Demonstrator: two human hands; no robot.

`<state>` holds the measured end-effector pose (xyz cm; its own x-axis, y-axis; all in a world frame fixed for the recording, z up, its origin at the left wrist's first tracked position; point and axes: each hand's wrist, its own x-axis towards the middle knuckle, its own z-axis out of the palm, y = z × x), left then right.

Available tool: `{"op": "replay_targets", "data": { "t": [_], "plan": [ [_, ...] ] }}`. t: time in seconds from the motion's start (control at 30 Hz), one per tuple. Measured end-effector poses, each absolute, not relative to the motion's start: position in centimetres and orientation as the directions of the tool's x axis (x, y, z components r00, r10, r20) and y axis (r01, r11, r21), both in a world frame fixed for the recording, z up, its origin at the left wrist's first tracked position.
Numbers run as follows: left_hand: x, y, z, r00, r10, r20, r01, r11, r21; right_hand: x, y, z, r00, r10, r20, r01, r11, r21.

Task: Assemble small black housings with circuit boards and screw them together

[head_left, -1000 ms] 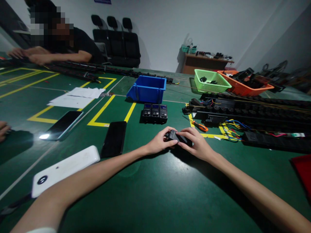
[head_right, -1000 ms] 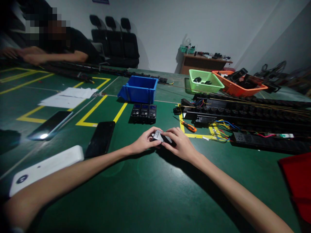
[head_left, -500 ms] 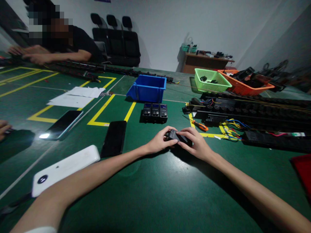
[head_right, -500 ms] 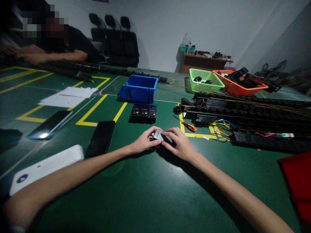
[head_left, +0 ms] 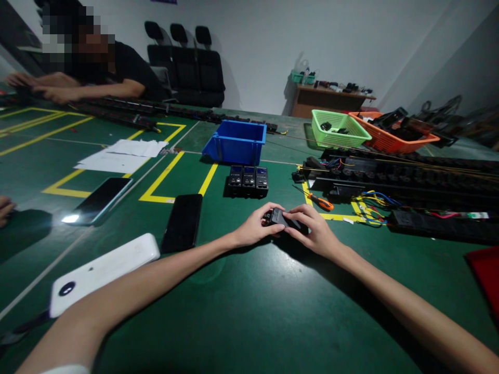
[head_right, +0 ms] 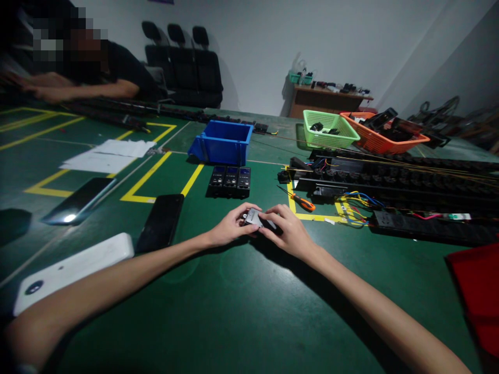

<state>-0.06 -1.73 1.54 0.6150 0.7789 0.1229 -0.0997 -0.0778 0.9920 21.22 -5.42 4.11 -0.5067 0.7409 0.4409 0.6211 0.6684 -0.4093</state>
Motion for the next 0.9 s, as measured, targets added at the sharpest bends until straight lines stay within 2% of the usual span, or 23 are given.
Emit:
{"op": "replay_targets", "data": {
  "t": [0.53, 0.73, 0.9],
  "plan": [
    [-0.2, -1.8, 1.7, 0.617, 0.776, 0.132, -0.084, -0.103, 0.991, 21.2, -5.4, 4.1, -0.490, 0.752, 0.441, 0.619, 0.656, -0.431],
    [-0.1, -1.7, 1.6, 0.602, 0.786, 0.141, -0.078, -0.117, 0.990, 21.6, -5.1, 4.7, -0.466, 0.771, 0.435, 0.601, 0.636, -0.484],
    [-0.2, -1.8, 1.7, 0.619, 0.778, 0.110, -0.078, -0.078, 0.994, 24.2, -3.2, 5.3, -0.309, 0.789, 0.530, 0.738, 0.551, -0.389]
  ]
}}
